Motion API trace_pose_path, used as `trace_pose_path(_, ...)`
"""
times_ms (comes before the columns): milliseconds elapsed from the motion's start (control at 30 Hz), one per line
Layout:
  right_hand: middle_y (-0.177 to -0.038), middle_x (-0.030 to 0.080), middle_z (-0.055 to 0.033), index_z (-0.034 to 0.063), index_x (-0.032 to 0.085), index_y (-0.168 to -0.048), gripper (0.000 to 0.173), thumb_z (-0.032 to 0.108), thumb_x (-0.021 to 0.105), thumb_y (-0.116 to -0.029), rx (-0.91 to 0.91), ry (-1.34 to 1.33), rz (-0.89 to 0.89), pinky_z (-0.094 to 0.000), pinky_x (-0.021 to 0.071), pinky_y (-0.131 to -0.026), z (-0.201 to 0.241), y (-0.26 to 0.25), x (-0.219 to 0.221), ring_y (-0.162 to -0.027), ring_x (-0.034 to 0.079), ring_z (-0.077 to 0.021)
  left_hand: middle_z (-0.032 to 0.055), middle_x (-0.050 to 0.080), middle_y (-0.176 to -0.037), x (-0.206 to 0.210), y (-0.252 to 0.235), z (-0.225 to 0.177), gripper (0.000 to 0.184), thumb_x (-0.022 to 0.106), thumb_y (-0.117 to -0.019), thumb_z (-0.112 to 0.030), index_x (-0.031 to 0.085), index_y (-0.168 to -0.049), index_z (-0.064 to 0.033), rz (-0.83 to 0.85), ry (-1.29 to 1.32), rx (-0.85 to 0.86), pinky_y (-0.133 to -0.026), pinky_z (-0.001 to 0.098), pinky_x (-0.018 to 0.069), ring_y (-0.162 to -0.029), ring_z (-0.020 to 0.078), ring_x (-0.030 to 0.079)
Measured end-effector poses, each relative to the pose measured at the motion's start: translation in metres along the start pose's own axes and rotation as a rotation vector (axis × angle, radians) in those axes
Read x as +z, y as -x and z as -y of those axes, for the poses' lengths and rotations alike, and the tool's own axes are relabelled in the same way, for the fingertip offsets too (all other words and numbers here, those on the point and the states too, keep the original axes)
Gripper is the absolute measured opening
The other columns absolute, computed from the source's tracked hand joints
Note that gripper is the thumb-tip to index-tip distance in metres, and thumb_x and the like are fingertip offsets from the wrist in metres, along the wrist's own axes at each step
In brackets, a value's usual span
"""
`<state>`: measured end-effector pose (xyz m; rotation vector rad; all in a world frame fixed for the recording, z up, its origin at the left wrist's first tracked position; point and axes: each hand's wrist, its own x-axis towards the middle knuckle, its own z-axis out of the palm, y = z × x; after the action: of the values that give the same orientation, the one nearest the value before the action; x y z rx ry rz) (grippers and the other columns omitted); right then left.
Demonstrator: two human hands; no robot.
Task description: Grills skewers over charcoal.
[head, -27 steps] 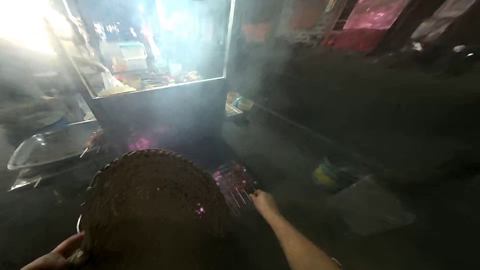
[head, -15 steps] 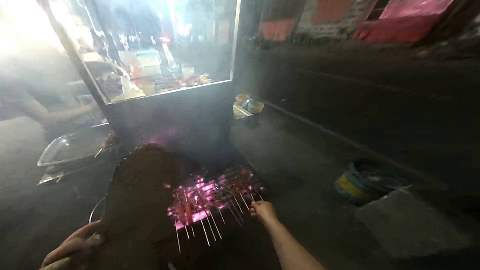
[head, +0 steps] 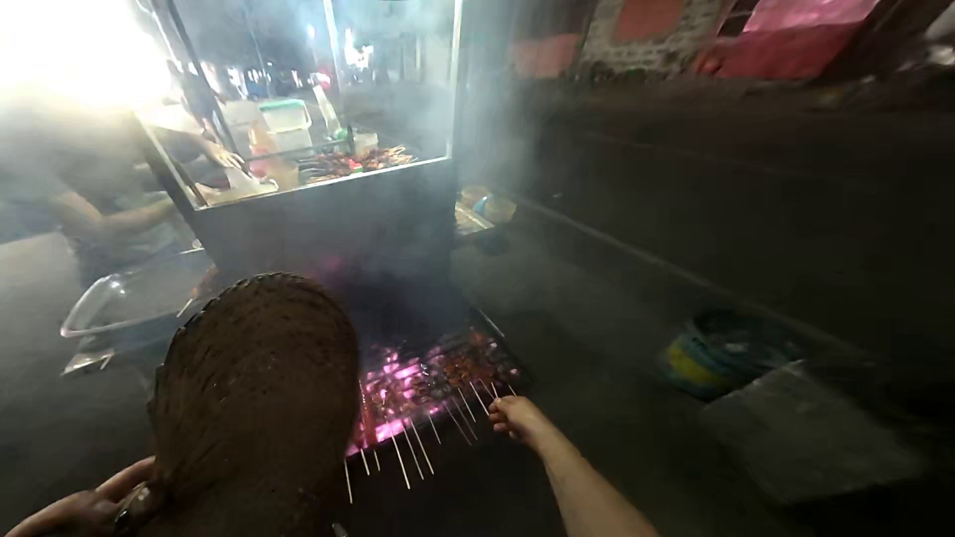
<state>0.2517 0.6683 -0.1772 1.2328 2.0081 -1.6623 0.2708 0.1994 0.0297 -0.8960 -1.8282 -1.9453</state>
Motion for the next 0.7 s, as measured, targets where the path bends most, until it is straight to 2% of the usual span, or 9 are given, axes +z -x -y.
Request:
trace_pose_path(100, -0.121, 0.068, -0.0182, 0.0016, 0.056, -0.139, 0.044, 0.034, 0.054, -0.1085, -0.052, 0.06, -0.066, -0.0445, 0.0559, -0.085, 0.0, 0.0, 0.018, -0.098, 0.069, -0.0279, -0.0122, 0.069, -0.12, 0.004, -0.005, 0.011, 0.022, 0.064, -0.0968, -0.01, 0.072, -0.112, -0.0245, -0.037, -0.034, 0.105, -0.099, 0.0216, 0.0507, -0.115, 0.004, 0.062)
trace_pose_path(167, -0.121, 0.068, -0.0214, -0.0008, 0.052, -0.139, 0.057, 0.037, 0.068, -0.1005, -0.077, 0.115, -0.089, -0.0477, 0.0581, -0.088, -0.001, 0.001, 0.036, -0.101, 0.071, -0.0316, -0.0158, 0.07, -0.118, 0.018, -0.006, 0.008, 0.021, 0.064, -0.1001, -0.016, 0.072, -0.114, -0.0284, -0.026, -0.062, 0.134, -0.098, 0.0189, 0.0512, -0.113, 0.0001, 0.063)
trace_pose_path(233, -0.123, 0.067, -0.0242, -0.0026, 0.05, -0.139, 0.06, 0.027, 0.076, -0.0948, -0.091, 0.135, -0.123, -0.049, 0.0585, -0.091, 0.001, 0.001, 0.048, -0.104, 0.072, -0.0339, -0.0161, 0.072, -0.118, 0.03, -0.005, -0.005, 0.021, 0.065, -0.0992, -0.017, 0.07, -0.115, -0.0306, -0.001, 0.038, 0.062, -0.099, 0.0203, 0.0527, -0.114, 0.0005, 0.065)
trace_pose_path(300, -0.121, 0.068, -0.023, -0.0019, 0.054, -0.137, 0.051, 0.015, 0.074, -0.0931, -0.085, 0.17, -0.122, -0.0469, 0.0591, -0.089, 0.006, 0.002, 0.048, -0.101, 0.072, -0.0316, -0.0177, 0.069, -0.12, 0.024, 0.0, -0.007, 0.03, 0.065, -0.0965, -0.01, 0.065, -0.117, -0.0316, 0.036, 0.063, 0.008, -0.104, 0.0234, 0.0509, -0.119, 0.0017, 0.062)
trace_pose_path(367, -0.113, 0.07, -0.018, -0.0006, 0.06, -0.133, 0.04, 0.014, 0.068, -0.0969, -0.08, 0.181, -0.086, -0.0423, 0.0578, -0.084, 0.011, 0.002, 0.04, -0.092, 0.071, -0.025, -0.0188, 0.067, -0.123, 0.006, 0.0, 0.007, 0.029, 0.065, -0.0972, -0.014, 0.064, -0.12, -0.0332, 0.029, -0.041, 0.067, -0.103, 0.0225, 0.0508, -0.119, 0.0015, 0.061)
trace_pose_path(467, -0.086, 0.06, -0.0045, 0.0022, 0.061, -0.122, 0.026, 0.023, 0.059, -0.1057, -0.03, 0.043, -0.043, -0.0273, 0.0483, -0.059, 0.017, 0.002, 0.028, -0.064, 0.055, -0.01, -0.0101, 0.072, -0.117, 0.0, 0.005, 0.024, 0.026, 0.07, -0.0954, -0.019, 0.07, -0.119, -0.0311, -0.1, -0.129, 0.25, -0.098, 0.0288, 0.0567, -0.111, 0.0102, 0.068)
trace_pose_path(533, -0.071, 0.051, 0.0005, 0.004, 0.06, -0.113, 0.016, 0.017, 0.059, -0.1047, 0.006, -0.103, -0.025, -0.0222, 0.0428, -0.048, 0.02, 0.002, 0.026, -0.052, 0.046, -0.0063, -0.0139, 0.068, -0.122, 0.001, 0.016, 0.021, 0.028, 0.068, -0.097, -0.02, 0.065, -0.122, -0.0318, -0.051, -0.119, 0.109, -0.096, 0.0219, 0.055, -0.113, 0.0032, 0.065)
trace_pose_path(600, -0.07, 0.05, 0.0014, 0.0046, 0.06, -0.111, 0.012, 0.014, 0.057, -0.1052, 0.003, -0.188, -0.032, -0.0204, 0.0412, -0.046, 0.022, 0.005, 0.024, -0.051, 0.046, -0.0053, -0.0165, 0.067, -0.125, -0.007, 0.02, 0.019, 0.03, 0.067, -0.0969, -0.018, 0.063, -0.123, -0.033, -0.004, -0.009, -0.005, -0.096, 0.019, 0.0534, -0.114, 0.0, 0.063)
trace_pose_path(700, -0.075, 0.057, -0.0001, 0.0045, 0.059, -0.118, 0.017, 0.018, 0.053, -0.1076, -0.086, -0.186, -0.09, -0.0206, 0.0411, -0.047, 0.023, 0.017, 0.031, -0.053, 0.049, -0.0049, -0.0156, 0.068, -0.119, -0.039, 0.025, 0.027, 0.023, 0.07, -0.0941, -0.02, 0.067, -0.114, -0.0321, -0.184, -0.118, 0.023, -0.094, 0.021, 0.0552, -0.113, 0.0025, 0.064)
